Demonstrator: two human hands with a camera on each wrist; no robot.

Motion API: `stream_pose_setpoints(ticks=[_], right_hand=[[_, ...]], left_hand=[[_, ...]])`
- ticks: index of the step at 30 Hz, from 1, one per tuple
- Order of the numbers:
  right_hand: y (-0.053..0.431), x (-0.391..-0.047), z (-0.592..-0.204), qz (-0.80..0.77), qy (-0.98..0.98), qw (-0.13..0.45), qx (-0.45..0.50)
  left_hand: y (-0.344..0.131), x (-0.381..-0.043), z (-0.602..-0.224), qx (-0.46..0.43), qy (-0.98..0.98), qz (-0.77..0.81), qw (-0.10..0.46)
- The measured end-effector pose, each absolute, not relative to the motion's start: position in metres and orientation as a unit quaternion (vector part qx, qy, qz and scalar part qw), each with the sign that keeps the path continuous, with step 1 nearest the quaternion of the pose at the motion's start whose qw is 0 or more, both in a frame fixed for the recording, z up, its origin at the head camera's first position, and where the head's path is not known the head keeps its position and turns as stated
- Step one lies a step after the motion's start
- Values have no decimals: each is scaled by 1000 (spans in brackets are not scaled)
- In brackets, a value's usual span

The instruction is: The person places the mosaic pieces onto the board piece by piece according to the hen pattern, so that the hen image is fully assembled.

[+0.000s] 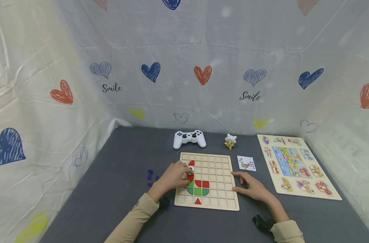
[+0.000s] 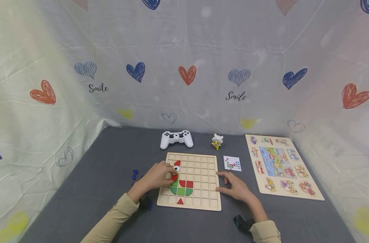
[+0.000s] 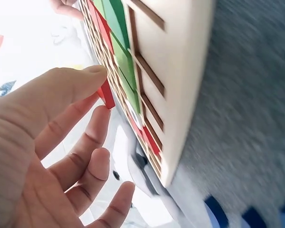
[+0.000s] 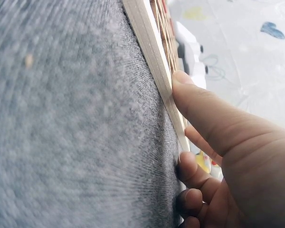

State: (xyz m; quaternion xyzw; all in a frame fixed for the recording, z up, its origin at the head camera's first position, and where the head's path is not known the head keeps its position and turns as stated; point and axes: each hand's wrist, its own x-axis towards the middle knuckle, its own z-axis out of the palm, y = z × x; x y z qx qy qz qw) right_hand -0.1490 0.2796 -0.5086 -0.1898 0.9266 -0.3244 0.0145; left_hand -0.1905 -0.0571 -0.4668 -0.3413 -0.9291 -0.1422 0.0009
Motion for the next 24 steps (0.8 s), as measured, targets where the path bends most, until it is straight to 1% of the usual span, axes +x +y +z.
stream_pose_setpoints(ticks=[9,16,24], right_hand=[[280,-149,-508,-326,925,14,-194],[280,-149,-508,-327,924,4,-200],[279,-148,-507,-327,924,6,-197]], left_hand=[[-36,-190,-463,-372,-918,-138,-1],[-17,-189,-457,-385,-915,-122,-15],[-1,-188,-461,-404,-906,-125,-30]])
